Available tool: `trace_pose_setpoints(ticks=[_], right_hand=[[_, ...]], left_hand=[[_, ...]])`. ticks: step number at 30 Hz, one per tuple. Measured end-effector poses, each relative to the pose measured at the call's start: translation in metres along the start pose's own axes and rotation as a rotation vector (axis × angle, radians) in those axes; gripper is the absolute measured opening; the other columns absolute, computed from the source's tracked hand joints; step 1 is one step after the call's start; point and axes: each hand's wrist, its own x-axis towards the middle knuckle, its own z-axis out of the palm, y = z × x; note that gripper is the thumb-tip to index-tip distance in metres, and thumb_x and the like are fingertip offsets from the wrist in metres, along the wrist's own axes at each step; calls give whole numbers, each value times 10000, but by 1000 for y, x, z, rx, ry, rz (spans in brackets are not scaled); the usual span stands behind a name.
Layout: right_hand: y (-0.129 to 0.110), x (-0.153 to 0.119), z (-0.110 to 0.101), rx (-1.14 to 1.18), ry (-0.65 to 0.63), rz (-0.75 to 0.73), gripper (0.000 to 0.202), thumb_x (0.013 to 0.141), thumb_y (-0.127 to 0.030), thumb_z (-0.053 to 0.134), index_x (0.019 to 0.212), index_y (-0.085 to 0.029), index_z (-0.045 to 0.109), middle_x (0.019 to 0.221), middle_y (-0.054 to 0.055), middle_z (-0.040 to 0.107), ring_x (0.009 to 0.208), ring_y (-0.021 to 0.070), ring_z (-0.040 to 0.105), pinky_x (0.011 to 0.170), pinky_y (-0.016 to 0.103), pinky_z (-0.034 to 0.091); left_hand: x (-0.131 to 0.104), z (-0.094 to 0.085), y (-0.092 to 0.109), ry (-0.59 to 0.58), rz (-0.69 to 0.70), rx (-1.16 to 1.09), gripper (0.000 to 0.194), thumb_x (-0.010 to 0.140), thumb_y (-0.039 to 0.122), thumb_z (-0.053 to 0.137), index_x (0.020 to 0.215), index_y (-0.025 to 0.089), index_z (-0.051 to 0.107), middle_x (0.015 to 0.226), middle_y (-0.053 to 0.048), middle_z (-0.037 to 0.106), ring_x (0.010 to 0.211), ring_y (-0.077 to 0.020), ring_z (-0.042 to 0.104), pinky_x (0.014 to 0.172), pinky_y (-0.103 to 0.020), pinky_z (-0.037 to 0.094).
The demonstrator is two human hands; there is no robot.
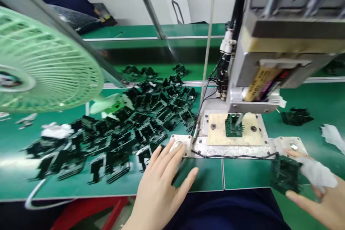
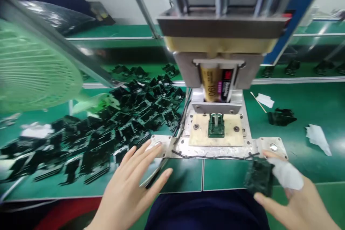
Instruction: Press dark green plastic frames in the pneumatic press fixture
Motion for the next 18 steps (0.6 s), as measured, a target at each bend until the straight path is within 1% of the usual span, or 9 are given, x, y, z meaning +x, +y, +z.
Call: trace_pose_setpoints(ticks=[1, 2, 4, 6, 7, 9, 13, 15, 18], right_hand=[[-15, -1, 6, 110, -67, -7, 733, 831, -464, 795, 1462, -296, 463, 1395, 86, 564, 1275, 422, 525, 1009, 502, 538], [-30, -1, 12, 270, -144, -10, 789, 790, -497, 830, 1458, -307, 456, 1363, 82, 580, 1218, 401, 572, 912, 437, 593], [-55, 1, 26, 636, -296, 59, 908, 711, -570, 899, 1449, -330, 427, 1221, 68, 634, 1032, 348, 663, 756, 357, 619], [-72, 5, 36, 878, -396, 88, 935, 669, -572, 944, 1418, -353, 430, 1141, 47, 637, 935, 305, 675, 740, 332, 604], [-77, 6, 39, 940, -421, 89, 926, 664, -573, 951, 1406, -365, 436, 1123, 39, 631, 915, 290, 670, 750, 330, 597], [-82, 8, 40, 937, -390, 62, 849, 679, -596, 936, 1365, -373, 488, 1119, 33, 601, 855, 252, 650, 705, 306, 584], [-84, 5, 25, 581, -163, -68, 508, 755, -441, 919, 1154, -323, 629, 1053, 13, 536, 629, 137, 541, 519, 235, 491], [-87, 0, 16, 449, -215, -46, 344, 796, -363, 880, 991, -277, 610, 898, -9, 533, 585, 131, 502, 472, 222, 435], [-94, -3, 7, 375, -374, 73, 375, 818, -419, 848, 841, -249, 515, 728, -25, 495, 593, 160, 487, 455, 235, 385]], left_hand=[[1, -1, 5, 3, -36, -128, 469, 910, 285, 666, 1357, 194, 562, 1332, -175, 672, 1282, -377, 610, 1128, -562, 437], [2, -2, 13, -36, -64, -288, 510, 902, 300, 688, 1388, 240, 545, 1371, -151, 650, 1293, -355, 606, 1117, -524, 468], [4, -2, 31, -218, -98, -652, 728, 827, 434, 783, 1472, 302, 474, 1482, -135, 567, 1334, -357, 573, 1093, -484, 512], [9, -1, 51, -389, -97, -960, 972, 678, 548, 872, 1512, 296, 440, 1504, -148, 546, 1327, -381, 573, 1088, -481, 519], [13, -1, 60, -426, -93, -1065, 1003, 632, 543, 901, 1499, 282, 469, 1464, -151, 585, 1284, -375, 607, 1082, -469, 522], [24, -1, 73, -423, -80, -1179, 908, 606, 452, 941, 1413, 252, 576, 1316, -134, 690, 1144, -326, 684, 1035, -416, 542], [42, -3, 83, -351, -92, -1179, 399, 739, 204, 836, 1125, 153, 753, 931, -102, 761, 801, -216, 699, 761, -303, 579], [45, -3, 82, -369, -115, -1167, 237, 768, 142, 743, 999, 131, 792, 778, -76, 714, 675, -175, 643, 646, -272, 549], [44, -2, 79, -406, -158, -1226, 269, 753, 112, 716, 1001, 149, 814, 781, -65, 686, 684, -161, 628, 646, -258, 546]])
